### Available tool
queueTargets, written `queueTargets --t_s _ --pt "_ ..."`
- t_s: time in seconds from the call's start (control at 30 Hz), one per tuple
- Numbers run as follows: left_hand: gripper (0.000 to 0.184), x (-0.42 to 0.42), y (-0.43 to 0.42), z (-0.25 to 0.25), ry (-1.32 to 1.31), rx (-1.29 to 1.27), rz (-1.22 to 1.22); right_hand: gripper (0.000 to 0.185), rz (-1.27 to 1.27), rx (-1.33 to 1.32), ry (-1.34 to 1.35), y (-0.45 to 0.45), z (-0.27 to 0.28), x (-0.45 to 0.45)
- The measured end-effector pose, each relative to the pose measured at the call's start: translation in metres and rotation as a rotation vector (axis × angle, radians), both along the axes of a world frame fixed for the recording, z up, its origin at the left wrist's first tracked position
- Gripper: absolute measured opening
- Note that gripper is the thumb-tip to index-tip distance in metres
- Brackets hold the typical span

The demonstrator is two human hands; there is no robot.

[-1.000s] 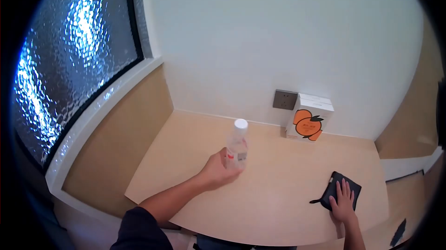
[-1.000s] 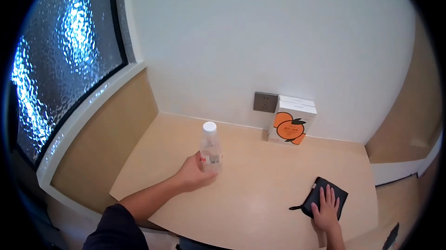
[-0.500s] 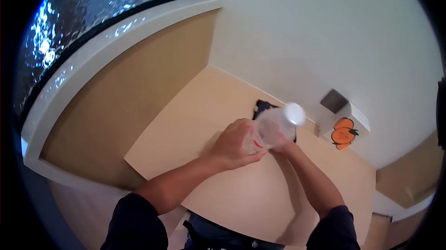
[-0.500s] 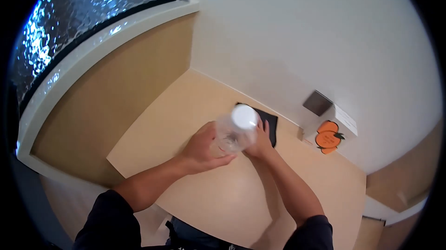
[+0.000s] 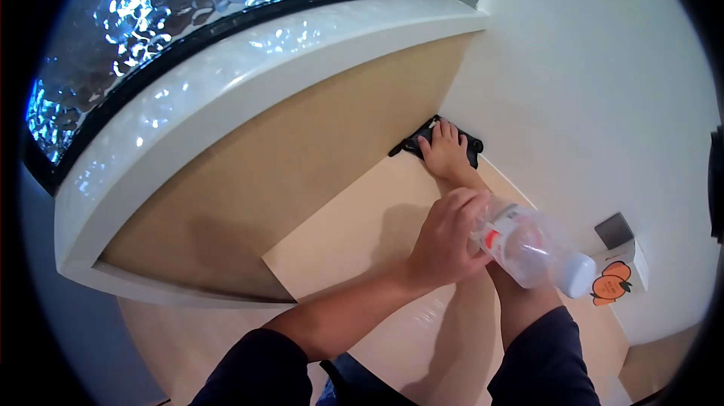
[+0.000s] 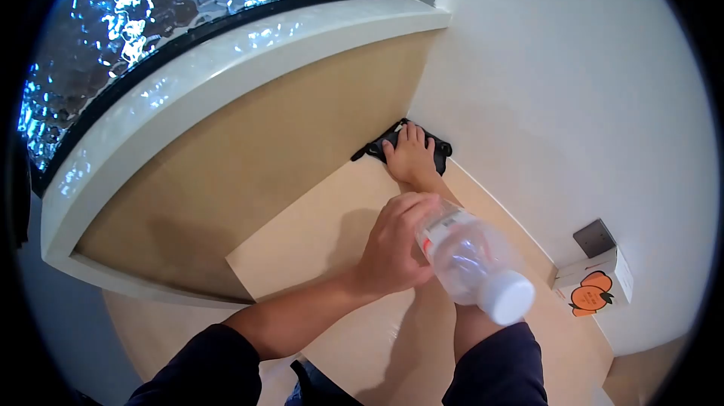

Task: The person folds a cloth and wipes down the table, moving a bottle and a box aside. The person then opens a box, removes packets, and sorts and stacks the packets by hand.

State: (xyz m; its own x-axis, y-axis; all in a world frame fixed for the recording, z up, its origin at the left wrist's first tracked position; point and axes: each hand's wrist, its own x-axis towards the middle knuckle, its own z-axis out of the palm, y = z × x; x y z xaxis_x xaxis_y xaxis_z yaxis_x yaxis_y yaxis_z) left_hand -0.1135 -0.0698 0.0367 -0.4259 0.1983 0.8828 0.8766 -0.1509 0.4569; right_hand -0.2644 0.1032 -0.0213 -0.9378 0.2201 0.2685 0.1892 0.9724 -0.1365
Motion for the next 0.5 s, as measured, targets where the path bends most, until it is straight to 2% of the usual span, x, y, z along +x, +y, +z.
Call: queueTargets --t_s 0.07,0.23,0.43,0.5 --pt "0.082 -0.003 0.004 -0.005 -0.054 0.013 0.011 0.073 0.014 -0.035 -0.005 0.002 0.002 0.006" --pt "0.082 -0.001 0.007 -0.006 -0.002 -0.05 0.006 0.07 0.106 -0.083 -0.012 -0.01 0.01 0.035" --pt "0.082 0.016 0.011 -0.007 -0.177 -0.048 -0.112 0.075 0.193 0.02 0.008 -0.037 -0.013 0.101" --pt "0.083 0.021 0.014 -0.008 -0.14 -0.038 -0.128 0.077 0.168 -0.011 -0.053 -0.041 0.002 0.101"
